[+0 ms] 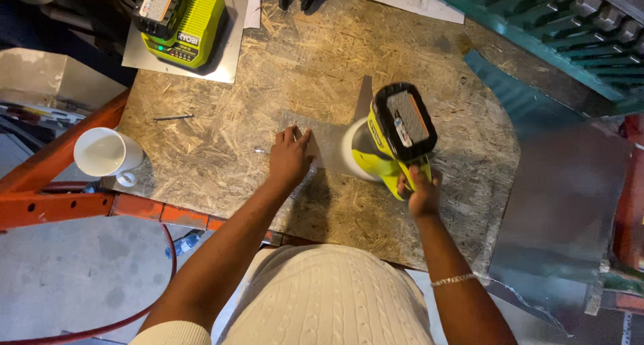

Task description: The person sands the surface of a curved metal piece using a handheld power sander, moving the tool across the metal while holding the piece steady with their other hand.

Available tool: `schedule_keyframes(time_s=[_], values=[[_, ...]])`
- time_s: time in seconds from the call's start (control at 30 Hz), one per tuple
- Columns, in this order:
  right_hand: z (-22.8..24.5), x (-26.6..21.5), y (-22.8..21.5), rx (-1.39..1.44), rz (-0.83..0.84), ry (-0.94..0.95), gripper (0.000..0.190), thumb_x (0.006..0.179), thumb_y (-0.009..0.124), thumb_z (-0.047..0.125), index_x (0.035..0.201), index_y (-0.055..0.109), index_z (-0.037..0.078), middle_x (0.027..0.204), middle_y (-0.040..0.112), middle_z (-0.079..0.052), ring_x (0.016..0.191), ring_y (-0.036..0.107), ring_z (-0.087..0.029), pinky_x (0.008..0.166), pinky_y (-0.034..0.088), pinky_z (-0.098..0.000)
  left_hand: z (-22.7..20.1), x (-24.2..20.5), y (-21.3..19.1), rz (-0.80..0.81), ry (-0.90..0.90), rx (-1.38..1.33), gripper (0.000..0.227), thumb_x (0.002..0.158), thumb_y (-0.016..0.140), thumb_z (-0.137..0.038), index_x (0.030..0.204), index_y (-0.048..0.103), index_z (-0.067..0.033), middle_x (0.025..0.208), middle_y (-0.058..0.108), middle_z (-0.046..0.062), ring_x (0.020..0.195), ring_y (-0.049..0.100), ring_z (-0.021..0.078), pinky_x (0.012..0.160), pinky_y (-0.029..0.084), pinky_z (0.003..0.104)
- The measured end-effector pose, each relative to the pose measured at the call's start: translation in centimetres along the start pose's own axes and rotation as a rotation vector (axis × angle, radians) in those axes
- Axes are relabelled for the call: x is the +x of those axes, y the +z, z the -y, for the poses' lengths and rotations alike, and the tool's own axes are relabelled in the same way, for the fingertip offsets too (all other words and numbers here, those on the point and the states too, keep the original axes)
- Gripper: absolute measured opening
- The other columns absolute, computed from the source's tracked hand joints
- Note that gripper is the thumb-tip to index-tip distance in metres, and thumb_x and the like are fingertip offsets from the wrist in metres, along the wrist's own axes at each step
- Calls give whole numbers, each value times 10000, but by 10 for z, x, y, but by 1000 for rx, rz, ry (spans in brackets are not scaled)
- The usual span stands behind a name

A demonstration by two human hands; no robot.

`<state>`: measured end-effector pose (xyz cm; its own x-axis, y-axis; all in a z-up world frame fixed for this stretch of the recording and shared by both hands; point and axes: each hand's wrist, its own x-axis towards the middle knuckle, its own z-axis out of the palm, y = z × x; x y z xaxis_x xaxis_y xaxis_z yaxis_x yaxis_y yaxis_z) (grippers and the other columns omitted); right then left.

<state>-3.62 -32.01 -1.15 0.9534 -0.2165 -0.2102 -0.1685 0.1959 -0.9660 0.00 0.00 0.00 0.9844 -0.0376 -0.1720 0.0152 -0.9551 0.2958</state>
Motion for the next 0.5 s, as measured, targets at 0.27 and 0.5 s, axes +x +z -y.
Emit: schedule_keyframes(time_s=[0.27, 0.5], values=[[20, 34, 58, -43, -54, -41, 440, 930, 681, 382, 685, 580, 30, 531, 542, -147, 423, 569, -202, 356, 469, -302, -2, 2, 4, 11, -21, 31, 702, 791, 834, -355, 1431, 577, -222, 1391, 499, 157, 1305, 508, 392, 870, 603, 501], [65, 56, 108, -112, 8, -127, 525, 906, 641, 500, 631, 591, 56, 454, 500, -103, 396, 548, -176, 360, 445, -270, -6, -2, -8, 2, -30, 13, 667, 797, 839, -310, 1409, 597, -200, 1370, 499, 159, 1291, 520, 394, 884, 598, 495]])
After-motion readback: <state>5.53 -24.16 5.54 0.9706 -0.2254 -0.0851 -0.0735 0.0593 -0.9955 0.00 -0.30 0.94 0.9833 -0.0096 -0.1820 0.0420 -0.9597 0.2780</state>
